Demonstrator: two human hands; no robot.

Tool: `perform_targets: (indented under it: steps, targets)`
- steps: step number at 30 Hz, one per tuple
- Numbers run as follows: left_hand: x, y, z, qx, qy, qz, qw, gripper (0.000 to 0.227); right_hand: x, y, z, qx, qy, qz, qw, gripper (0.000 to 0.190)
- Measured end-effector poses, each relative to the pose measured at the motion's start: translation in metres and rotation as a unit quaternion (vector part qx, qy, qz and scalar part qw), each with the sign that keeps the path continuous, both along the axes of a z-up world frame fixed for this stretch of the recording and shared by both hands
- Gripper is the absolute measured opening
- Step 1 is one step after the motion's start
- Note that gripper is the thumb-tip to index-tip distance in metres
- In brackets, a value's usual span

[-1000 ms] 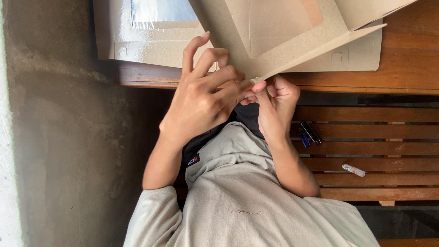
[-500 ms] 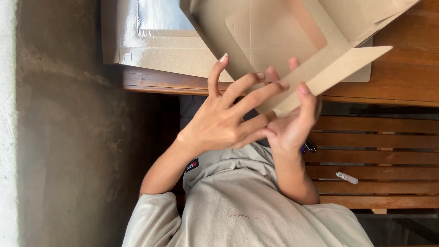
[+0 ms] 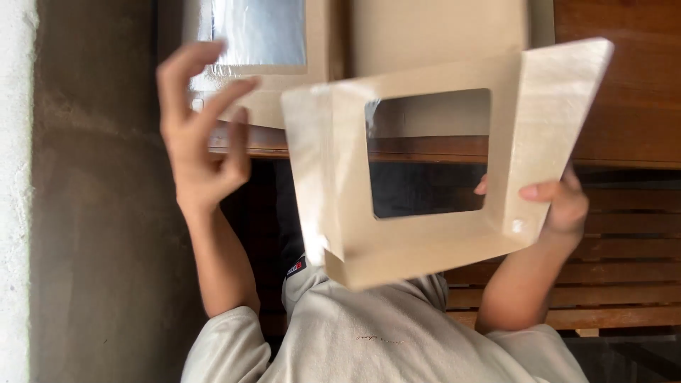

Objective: Assembling cardboard boxes by folding and tucking flaps on a wooden table.

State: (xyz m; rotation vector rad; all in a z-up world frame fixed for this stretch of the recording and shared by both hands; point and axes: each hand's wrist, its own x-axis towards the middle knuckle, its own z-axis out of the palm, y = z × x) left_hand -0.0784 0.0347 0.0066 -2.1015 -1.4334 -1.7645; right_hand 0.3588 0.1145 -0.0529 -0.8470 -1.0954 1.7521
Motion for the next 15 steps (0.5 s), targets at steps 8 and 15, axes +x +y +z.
perform_targets:
  steps: [8,15]
  targets:
    - [0.016,0.001,-0.017,-0.267,0.249,-0.096,0.926,0.066,0.036,0.154,0.0,0.08,-0.406,0.039,0.909,0.066]
    - [0.042,0.011,-0.028,-0.129,0.304,0.043,0.943,0.022,-0.092,0.068,0.11,-0.068,0.011,-0.306,0.95,0.099]
